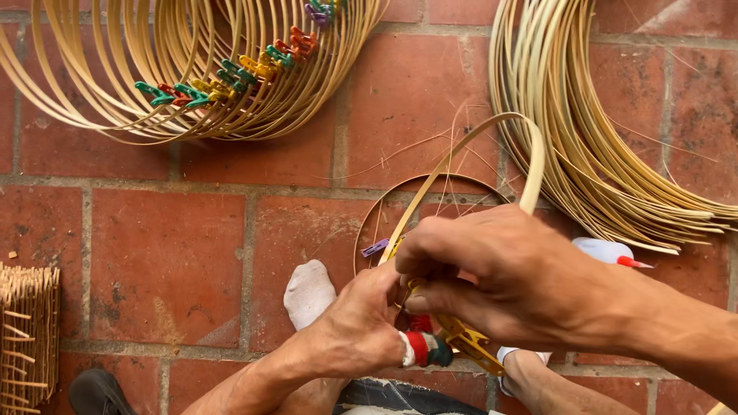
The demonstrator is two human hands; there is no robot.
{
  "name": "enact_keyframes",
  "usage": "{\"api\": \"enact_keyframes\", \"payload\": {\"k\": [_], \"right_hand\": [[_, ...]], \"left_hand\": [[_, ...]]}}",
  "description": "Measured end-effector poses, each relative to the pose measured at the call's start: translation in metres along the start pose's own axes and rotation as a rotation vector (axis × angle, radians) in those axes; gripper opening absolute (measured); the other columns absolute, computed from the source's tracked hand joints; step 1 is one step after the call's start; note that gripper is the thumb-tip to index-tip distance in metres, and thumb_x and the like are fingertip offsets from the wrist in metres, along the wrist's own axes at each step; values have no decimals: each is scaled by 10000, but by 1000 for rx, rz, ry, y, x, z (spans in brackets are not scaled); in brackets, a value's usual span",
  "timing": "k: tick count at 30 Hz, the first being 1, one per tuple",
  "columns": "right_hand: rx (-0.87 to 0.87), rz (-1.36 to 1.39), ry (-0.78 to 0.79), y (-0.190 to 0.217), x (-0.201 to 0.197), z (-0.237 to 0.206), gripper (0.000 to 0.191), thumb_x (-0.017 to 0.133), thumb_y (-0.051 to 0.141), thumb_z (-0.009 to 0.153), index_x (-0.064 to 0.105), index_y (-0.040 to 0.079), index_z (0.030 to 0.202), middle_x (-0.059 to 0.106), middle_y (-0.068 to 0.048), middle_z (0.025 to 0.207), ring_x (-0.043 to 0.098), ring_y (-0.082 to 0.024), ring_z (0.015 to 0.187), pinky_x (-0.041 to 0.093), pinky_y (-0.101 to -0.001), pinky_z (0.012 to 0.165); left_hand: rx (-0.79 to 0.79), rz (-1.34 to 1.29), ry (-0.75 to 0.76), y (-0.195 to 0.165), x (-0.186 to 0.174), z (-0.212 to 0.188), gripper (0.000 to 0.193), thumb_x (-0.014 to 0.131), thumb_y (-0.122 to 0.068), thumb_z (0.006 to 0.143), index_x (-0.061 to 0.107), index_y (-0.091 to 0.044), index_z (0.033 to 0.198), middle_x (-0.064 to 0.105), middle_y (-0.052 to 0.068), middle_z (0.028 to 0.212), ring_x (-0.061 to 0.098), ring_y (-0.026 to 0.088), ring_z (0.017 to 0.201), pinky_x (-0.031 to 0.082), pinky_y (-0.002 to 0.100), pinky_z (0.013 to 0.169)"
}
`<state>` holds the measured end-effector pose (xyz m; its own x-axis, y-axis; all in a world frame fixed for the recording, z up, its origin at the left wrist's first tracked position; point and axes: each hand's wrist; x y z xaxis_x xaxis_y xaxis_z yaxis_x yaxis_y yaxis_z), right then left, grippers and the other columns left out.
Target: The person sits on a tiled floor and assembles bamboo strips into circular frames. They apply glue to the ends of the strips, overlap them to form a circle, and secure the joint with colorful plastic clips. Completed circles are stacked to the side.
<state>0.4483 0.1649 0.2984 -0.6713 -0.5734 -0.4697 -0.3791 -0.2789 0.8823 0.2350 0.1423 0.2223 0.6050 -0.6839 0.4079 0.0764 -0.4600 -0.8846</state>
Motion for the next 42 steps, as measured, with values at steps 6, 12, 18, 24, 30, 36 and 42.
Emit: {"api": "enact_keyframes", "payload": {"k": [6,12,18,24,30,36,42], "right_hand": [[-34,-65,94,-5,17,25,172,745,138,861,610,88,954,715,-44,739,735,-254,682,561,-368,610],[28,-110,141,-2,21,35,158,726,144,837,620,80,935,714,-68,755,730,-276,682,567,-386,606],[79,-186,197,-6,25,39,227,735,177,826,644,84,1012,726,-78,770,736,-270,704,573,-399,627],[-178,-532,112,5,6,35,750,759,471,798,606,27,1383,733,-111,1022,690,-312,952,494,-485,857],[-190,-618,83,-21,-14,18,403,765,383,832,727,200,1189,687,59,858,652,-181,1001,350,-583,1150],[-315,-601,-30,-39,-12,13,302,744,329,841,726,206,1116,669,63,918,630,-182,1036,340,-573,1124],[-313,-590,-39,-31,-16,16,284,750,334,845,720,188,1086,690,65,938,645,-179,1032,346,-576,1145]], "left_hand": [[134,-22,-43,10,-10,-6,947,781,67,786,317,22,1610,566,116,1461,531,176,1379,435,322,1192],[173,34,-24,10,-15,-10,792,744,130,769,425,66,1490,558,122,1402,532,207,1379,433,351,1213],[75,-105,-47,9,-21,-10,952,659,167,710,313,6,1583,548,133,1441,521,228,1412,426,354,1219],[-42,-277,-129,3,-22,-12,1046,773,106,712,268,-42,1616,628,144,1349,653,178,1192,572,344,997],[-126,-185,-284,0,-33,-15,907,871,23,678,447,-31,1478,772,74,1051,647,57,806,538,233,675],[-154,-225,-214,-4,-44,-24,289,840,-31,817,741,31,1081,759,85,961,677,89,824,552,237,728],[-146,35,-133,-15,-45,-31,150,791,-83,867,812,-32,1006,722,15,891,647,80,852,529,254,773]]}}
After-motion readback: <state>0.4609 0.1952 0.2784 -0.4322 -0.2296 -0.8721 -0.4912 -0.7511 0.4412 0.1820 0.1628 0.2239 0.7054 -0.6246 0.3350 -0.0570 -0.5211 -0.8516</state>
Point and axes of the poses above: each hand's wrist, its own z-axis towards the middle knuckle, its own x-axis out of the palm, y = z × x
